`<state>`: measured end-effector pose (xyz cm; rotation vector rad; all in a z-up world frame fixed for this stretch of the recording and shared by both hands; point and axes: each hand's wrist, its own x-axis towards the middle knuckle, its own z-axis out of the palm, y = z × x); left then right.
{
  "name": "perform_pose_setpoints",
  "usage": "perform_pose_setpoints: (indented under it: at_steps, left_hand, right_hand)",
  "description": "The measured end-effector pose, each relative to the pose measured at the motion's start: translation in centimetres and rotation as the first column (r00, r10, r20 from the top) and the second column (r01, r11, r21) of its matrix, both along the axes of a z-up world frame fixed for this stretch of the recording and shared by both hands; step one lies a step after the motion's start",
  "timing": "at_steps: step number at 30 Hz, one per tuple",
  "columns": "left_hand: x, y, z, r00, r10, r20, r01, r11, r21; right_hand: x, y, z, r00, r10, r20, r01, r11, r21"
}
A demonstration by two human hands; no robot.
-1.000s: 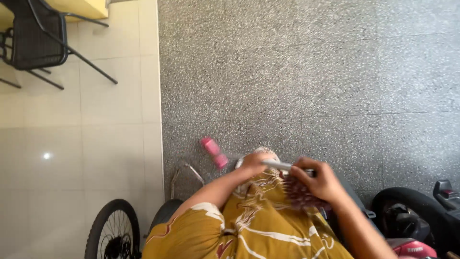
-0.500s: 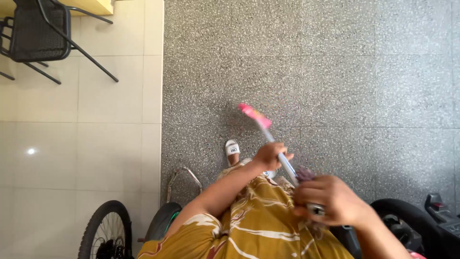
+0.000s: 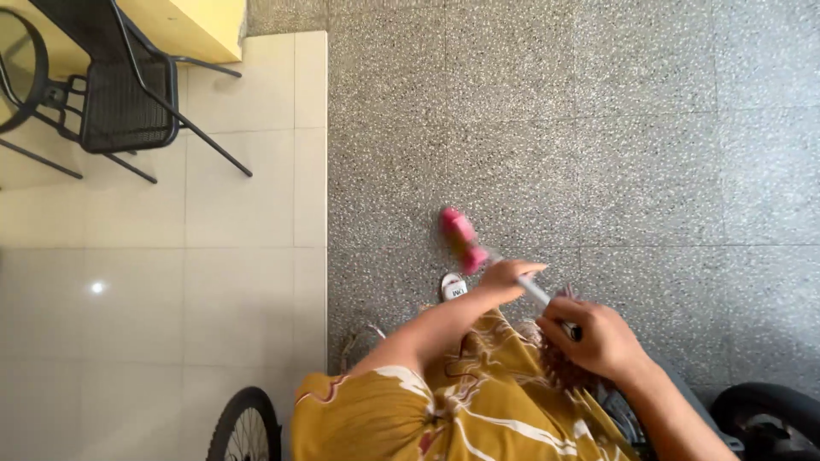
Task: Cleaning dust and cobwebs from walls and corners using a broom and a duster.
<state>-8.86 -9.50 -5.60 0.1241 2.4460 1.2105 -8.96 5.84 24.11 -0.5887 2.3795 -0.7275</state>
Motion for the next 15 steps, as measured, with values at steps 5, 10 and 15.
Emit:
perform_pose_setpoints:
  at_steps: [5, 10, 15]
  left_hand:
    - [-7.5, -0.7, -0.2, 0.956, -0.004, -0.292, 0.023, 0.998, 0.063]
    - [-6.5, -3.6, 7.1, 0.873, -0.093, -0.479, 0.160, 0.982, 0.101]
    - [-0.9, -6.4, 13.5, 0.841, -0.018, -0.541, 0.128, 0.978, 0.166]
  right_hand:
    - [-2.3, -2.5, -8.0, 0.935, 0.146, -0.324, -0.153, 0.988, 0.003]
    - [-2.4, -4.4, -3.1, 0.915, 0.297, -0.274, -0.291, 0.955, 0.061]
    - [-4.0, -2.8, 7.4, 0.886, 0.413, -0.211, -0.463, 0.809, -0.361]
